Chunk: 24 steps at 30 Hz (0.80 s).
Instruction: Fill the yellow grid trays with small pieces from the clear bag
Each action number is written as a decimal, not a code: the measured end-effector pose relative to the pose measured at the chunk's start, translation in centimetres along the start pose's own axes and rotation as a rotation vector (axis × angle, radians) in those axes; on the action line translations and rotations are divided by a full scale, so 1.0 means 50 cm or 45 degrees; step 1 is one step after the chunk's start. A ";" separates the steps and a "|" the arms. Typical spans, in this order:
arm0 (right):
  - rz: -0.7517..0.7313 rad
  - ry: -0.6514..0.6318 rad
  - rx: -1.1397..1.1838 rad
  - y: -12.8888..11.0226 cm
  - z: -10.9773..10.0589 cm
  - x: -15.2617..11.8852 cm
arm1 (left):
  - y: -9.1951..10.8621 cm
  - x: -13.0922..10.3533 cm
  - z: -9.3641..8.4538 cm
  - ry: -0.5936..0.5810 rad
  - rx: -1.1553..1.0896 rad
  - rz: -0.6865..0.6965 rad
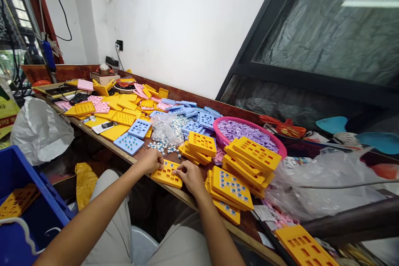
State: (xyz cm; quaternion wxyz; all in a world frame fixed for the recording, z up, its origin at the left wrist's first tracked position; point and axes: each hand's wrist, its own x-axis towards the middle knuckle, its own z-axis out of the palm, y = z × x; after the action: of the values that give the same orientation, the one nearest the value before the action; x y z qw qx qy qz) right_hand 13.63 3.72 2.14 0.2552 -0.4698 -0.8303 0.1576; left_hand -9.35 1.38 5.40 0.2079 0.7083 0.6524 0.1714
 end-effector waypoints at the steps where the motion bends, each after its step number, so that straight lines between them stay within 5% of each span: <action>1: -0.012 -0.012 -0.061 -0.010 -0.006 -0.003 | -0.001 0.002 -0.002 -0.009 -0.011 -0.003; 7: -0.173 -0.147 -0.642 -0.085 -0.025 -0.046 | -0.007 0.006 -0.003 -0.012 -0.038 0.008; 14: -0.256 -0.207 -0.717 -0.112 -0.008 -0.084 | -0.016 0.009 0.013 0.026 -0.037 0.036; 24: 0.085 -0.191 -0.633 -0.071 -0.044 0.068 | -0.035 -0.003 -0.010 -0.002 0.097 0.439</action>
State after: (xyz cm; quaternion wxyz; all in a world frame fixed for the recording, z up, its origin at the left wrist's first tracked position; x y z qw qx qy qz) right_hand 10.93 4.89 6.64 0.0641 -0.5321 -0.8442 -0.0086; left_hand -11.10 1.40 4.94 0.1489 0.8172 0.5272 0.1789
